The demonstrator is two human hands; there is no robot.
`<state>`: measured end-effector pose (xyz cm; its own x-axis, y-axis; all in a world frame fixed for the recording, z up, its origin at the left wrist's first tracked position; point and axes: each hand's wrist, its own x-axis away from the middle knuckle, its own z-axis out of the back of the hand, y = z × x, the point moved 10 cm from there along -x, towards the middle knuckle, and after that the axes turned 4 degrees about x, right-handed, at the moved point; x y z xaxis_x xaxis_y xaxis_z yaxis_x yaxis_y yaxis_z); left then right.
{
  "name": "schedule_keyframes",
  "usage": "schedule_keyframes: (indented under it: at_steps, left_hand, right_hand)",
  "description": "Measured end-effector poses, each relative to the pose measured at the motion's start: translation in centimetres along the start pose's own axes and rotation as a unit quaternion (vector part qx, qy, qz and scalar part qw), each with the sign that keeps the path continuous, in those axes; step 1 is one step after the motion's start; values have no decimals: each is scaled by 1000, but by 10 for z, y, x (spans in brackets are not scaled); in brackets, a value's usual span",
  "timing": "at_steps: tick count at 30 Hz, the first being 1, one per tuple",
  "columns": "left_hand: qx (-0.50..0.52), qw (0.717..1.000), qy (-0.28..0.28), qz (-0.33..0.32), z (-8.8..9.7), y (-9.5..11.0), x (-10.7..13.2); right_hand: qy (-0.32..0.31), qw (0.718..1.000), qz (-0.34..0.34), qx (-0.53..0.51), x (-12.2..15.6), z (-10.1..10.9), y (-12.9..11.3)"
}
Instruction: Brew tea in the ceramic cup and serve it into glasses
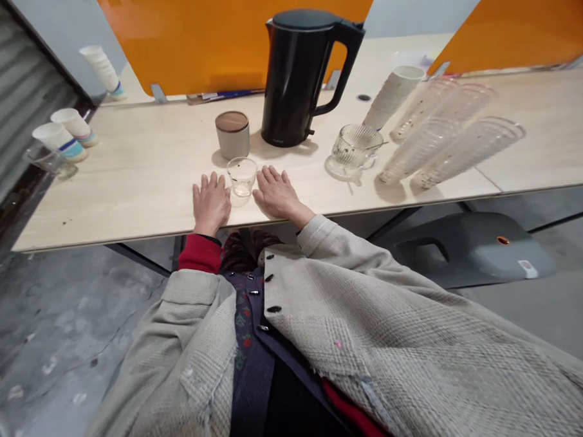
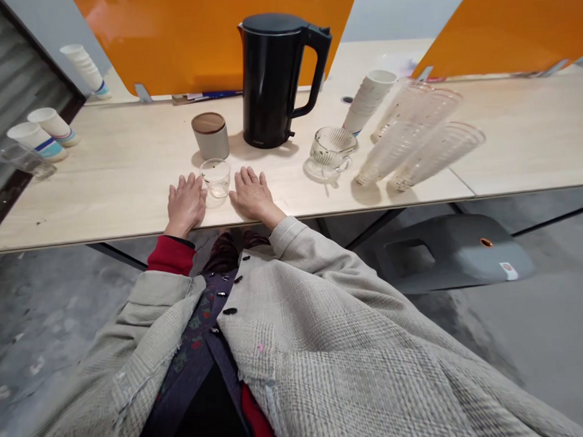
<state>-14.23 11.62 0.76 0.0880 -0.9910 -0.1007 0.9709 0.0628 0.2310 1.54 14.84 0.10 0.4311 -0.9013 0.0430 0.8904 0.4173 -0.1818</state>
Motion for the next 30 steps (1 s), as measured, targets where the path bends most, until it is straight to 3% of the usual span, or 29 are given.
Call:
schedule_keyframes:
  at_steps: [30]
  left_hand:
    - [-1, 1000, 6, -1, 0, 1, 0]
  right_hand:
    - [10, 1000, 4, -8, 1, 2, 1]
